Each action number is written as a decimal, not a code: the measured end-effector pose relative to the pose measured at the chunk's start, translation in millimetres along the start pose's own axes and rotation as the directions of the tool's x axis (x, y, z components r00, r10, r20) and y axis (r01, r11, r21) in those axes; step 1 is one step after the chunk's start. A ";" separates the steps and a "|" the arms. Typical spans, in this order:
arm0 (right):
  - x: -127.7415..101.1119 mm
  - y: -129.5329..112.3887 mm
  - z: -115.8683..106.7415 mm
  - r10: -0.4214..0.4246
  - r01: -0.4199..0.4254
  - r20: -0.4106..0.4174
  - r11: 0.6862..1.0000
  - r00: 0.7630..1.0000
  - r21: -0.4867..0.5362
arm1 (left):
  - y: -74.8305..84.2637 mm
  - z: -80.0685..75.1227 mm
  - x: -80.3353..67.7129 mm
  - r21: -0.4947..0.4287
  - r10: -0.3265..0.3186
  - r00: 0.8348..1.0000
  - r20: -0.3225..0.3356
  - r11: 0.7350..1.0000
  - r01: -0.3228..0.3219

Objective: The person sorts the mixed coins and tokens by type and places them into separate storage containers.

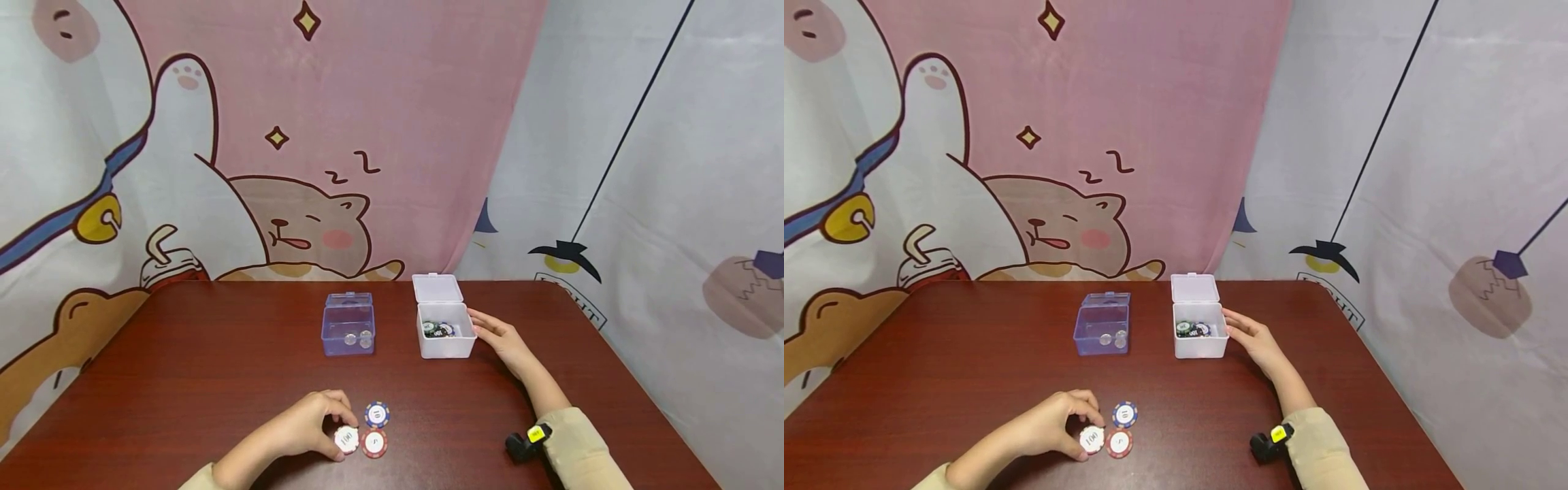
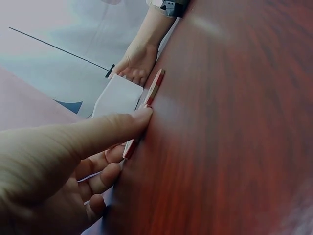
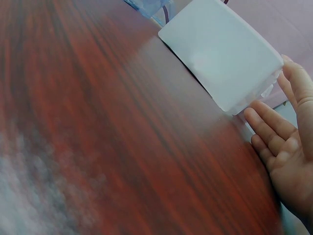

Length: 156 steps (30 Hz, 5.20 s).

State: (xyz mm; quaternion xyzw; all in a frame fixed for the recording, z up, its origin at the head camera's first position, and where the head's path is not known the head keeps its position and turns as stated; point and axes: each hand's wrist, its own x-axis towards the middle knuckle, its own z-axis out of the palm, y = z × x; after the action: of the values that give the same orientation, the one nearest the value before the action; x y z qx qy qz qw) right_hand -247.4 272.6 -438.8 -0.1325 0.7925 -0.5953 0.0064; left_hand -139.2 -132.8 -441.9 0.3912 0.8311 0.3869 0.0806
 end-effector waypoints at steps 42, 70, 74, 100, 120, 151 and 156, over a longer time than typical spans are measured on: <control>-3.8 -6.8 2.2 -0.001 0.001 -0.001 1.000 1.000 0.002 | 11.0 14.1 49.1 0.006 -0.017 0.976 -0.218 1.000 0.019; 5.0 15.8 -1.3 -0.007 0.007 -0.007 0.999 1.000 0.031 | 19.2 12.9 114.9 0.013 0.046 0.929 -0.366 0.999 -0.044; 0.9 2.3 1.0 -0.010 0.010 0.002 1.000 1.000 0.019 | 20.9 11.5 121.9 0.016 0.041 0.923 -0.383 0.999 -0.038; 10.0 24.6 -1.0 0.005 -0.005 -0.011 1.000 1.000 0.018 | 28.3 2.3 172.9 0.060 0.023 0.889 -0.457 0.998 0.005; 8.9 26.0 -2.7 -0.007 0.008 -0.009 1.000 1.000 0.012 | 10.3 11.7 204.1 0.017 -0.047 0.827 -0.560 0.998 0.068; 1.1 1.2 0.6 -0.004 0.004 -0.001 1.000 1.000 0.001 | 5.6 33.3 218.9 0.157 -0.142 0.800 -0.583 0.946 0.283; 7.2 19.2 -2.7 -0.029 0.030 -0.006 0.999 1.000 0.029 | 7.4 31.5 218.2 0.171 -0.137 0.811 -0.569 0.945 0.280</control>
State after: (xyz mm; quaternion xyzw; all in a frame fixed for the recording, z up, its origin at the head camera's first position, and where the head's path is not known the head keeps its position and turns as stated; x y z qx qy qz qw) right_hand -258.7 278.5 -455.1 -0.1425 0.7817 -0.6071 -0.0026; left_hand -269.7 43.9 -421.6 0.1760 0.8985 0.3652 -0.1683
